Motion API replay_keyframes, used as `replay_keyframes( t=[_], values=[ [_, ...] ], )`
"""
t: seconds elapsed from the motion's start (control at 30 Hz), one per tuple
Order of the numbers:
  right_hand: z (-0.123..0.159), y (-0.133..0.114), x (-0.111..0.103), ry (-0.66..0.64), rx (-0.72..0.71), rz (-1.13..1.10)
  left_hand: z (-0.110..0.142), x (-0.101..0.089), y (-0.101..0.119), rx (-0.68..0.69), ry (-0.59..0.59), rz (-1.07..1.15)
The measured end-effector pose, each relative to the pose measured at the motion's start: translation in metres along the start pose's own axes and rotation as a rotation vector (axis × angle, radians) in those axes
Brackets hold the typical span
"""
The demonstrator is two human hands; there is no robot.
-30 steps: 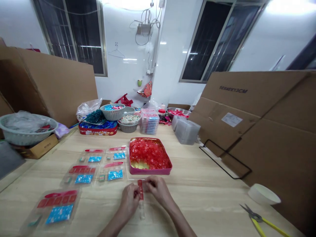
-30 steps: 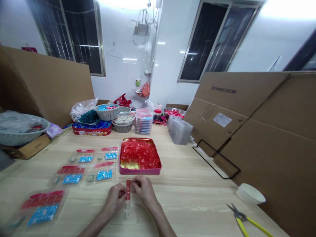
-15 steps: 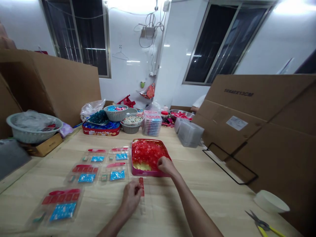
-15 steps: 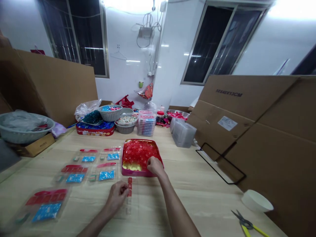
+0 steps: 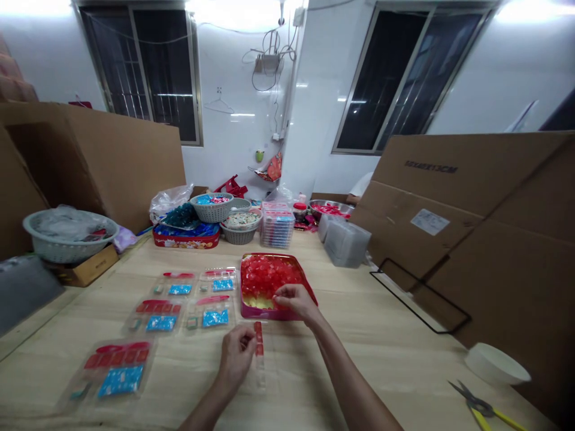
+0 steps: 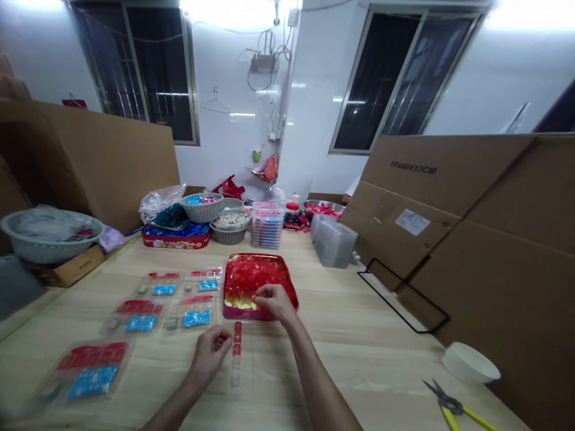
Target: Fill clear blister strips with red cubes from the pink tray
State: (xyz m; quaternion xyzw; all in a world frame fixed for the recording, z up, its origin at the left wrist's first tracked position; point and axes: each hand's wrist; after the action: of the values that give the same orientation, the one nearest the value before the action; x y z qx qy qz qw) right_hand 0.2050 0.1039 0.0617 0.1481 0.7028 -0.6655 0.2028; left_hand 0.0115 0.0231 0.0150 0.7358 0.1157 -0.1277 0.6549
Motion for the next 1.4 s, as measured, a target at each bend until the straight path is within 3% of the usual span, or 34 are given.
replay_keyframes(
  t=[0.2,0.3,0.4,0.57,0.7,0.87,1.03,1.23,1.4],
  values=[
    [0.053,-0.006,0.028,-0.113,-0.065,-0.52,0.001,0.002,0.02,-0.213,-0.129,0.325],
    [0.074,-0.009,0.043,-0.09,-0.138,-0.535,0.003,0.003,0.021,-0.403,-0.206,0.542],
    [0.087,-0.009,0.05,-0.08,-0.185,-0.532,0.004,0.0,0.016,-0.49,-0.258,0.561],
    [0.09,0.0,0.055,-0.135,-0.011,-0.813,0.004,-0.007,0.012,-0.538,-0.296,0.6],
    [0.09,0.007,0.063,-0.152,0.092,-0.883,0.004,-0.008,0.013,-0.519,-0.283,0.572],
    [0.094,0.015,0.069,-0.154,0.137,-0.794,0.008,-0.005,0.005,-0.476,-0.24,0.454],
    [0.1,0.024,0.075,-0.154,0.129,-0.555,0.013,0.0,-0.004,-0.379,-0.244,0.244],
    [0.106,0.011,0.077,-0.075,-0.037,-0.059,0.011,0.006,-0.012,-0.193,-0.204,-0.112],
    [0.084,-0.001,0.054,0.053,-0.146,0.058,0.012,0.006,-0.014,-0.049,-0.173,-0.286]
  ],
)
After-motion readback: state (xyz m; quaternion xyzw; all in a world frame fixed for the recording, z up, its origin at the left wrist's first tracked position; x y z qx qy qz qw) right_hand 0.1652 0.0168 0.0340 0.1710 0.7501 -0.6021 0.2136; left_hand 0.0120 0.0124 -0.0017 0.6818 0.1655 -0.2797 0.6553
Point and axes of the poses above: each hand's wrist, its own z-axis away from the middle knuckle, its own x-axis out of the palm, y = z × x, and after that the axes turned 8 degrees about -z, right-handed
